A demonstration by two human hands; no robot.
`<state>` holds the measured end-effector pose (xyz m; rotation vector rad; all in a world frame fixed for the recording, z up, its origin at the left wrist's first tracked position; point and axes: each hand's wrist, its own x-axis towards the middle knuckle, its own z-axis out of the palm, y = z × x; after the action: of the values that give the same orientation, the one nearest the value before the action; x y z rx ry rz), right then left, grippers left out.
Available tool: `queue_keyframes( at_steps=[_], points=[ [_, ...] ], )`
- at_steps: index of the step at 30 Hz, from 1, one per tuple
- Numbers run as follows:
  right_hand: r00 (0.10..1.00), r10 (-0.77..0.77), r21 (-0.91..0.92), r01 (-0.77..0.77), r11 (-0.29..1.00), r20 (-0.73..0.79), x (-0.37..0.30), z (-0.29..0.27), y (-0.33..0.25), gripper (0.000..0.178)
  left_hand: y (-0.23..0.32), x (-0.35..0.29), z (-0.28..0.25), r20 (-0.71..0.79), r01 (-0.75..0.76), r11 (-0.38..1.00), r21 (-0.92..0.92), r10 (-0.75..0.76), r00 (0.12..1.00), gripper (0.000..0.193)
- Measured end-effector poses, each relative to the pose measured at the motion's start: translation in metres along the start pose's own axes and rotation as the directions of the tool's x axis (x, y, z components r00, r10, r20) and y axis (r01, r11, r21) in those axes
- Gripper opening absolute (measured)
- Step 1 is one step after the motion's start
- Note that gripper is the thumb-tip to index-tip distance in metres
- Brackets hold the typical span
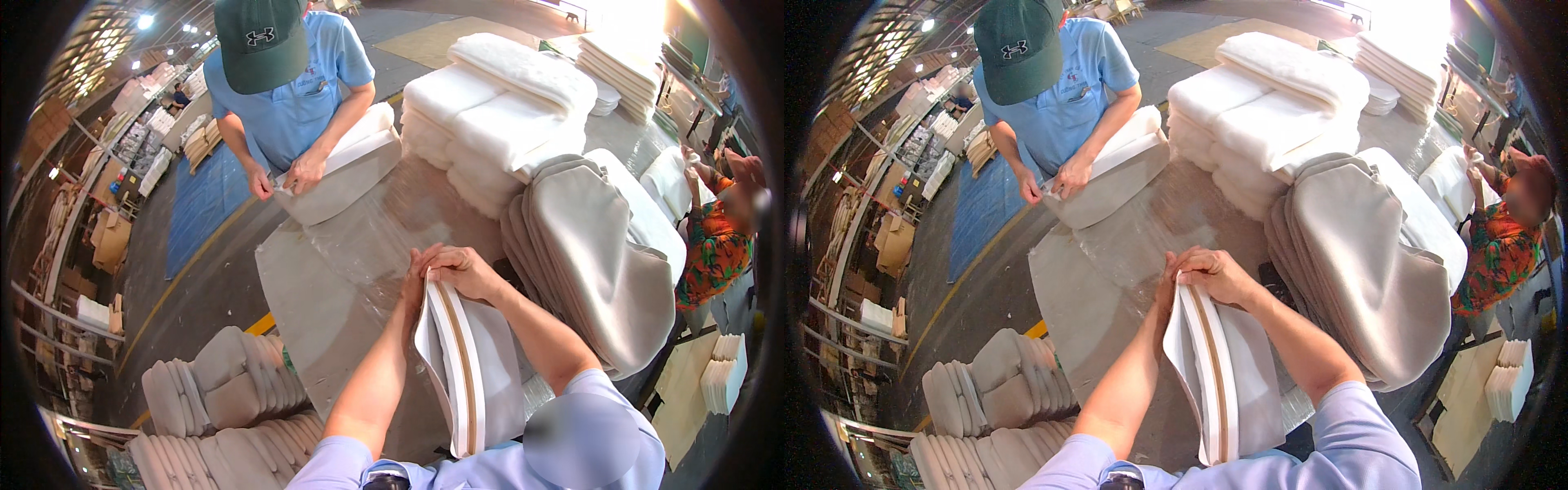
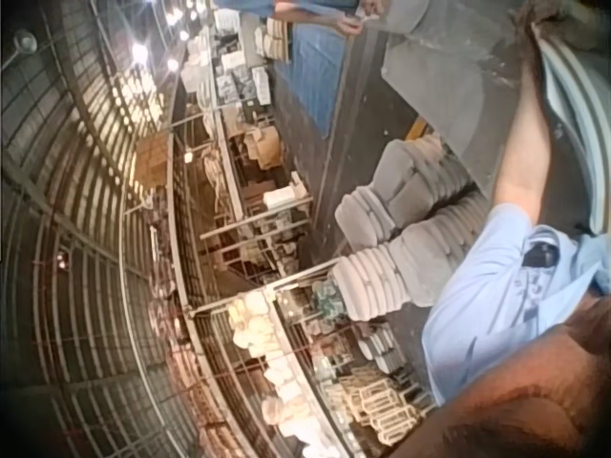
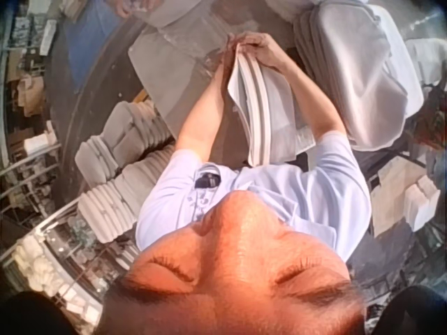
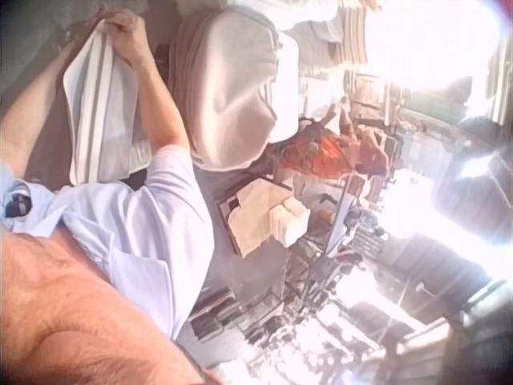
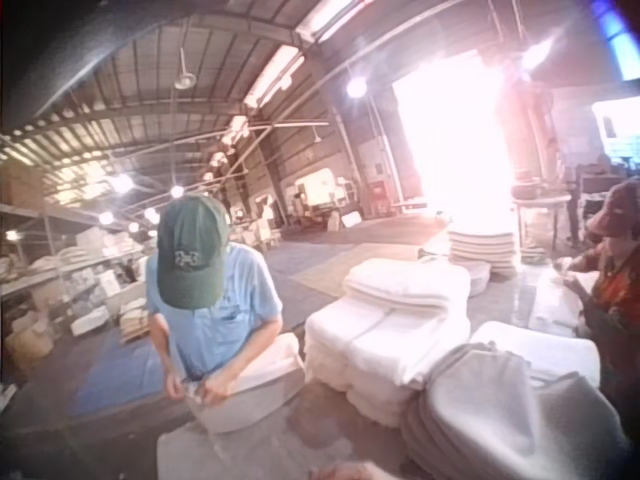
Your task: The person folds rectangular fabric cushions by hand at a work table in a factory. They smooth the fabric, fold the cushion in half, and place it on a stack. Other workers are visible nearby performing similar tasks.
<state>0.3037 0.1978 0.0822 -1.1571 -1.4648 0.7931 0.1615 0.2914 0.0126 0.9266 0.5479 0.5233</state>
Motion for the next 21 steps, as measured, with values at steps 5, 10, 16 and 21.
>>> queue_keyframes(
  at_steps=[5, 10, 16, 21],
  points=[
    [0.986, 0.148, 0.165, -0.134, 0.977, -0.074, -0.017, 0.019, 0.003, 0.014, 0.049, -0.006, 0.006, 0.078, 0.237, 0.952, 0.196, -0.256, 0.964, 0.098],
    [0.973, 0.135, 0.15, -0.108, 0.983, -0.186, -0.024, 0.036, -0.001, 0.014, 0.108, 0.022, 0.058, 0.235, -0.071, 0.875, 0.479, -0.05, 0.971, 0.105],
    [0.956, 0.189, 0.196, -0.146, 0.97, -0.224, -0.033, 0.052, 0.004, 0.018, 0.104, 0.013, 0.074, 0.325, 0.027, 0.833, 0.553, -0.246, 0.913, 0.111],
    [0.957, 0.138, 0.118, -0.111, 0.987, -0.254, -0.054, 0.055, 0.001, 0.016, 0.087, -0.006, 0.082, 0.315, 0.012, 0.79, 0.613, -0.259, 0.913, 0.11]
  ],
)
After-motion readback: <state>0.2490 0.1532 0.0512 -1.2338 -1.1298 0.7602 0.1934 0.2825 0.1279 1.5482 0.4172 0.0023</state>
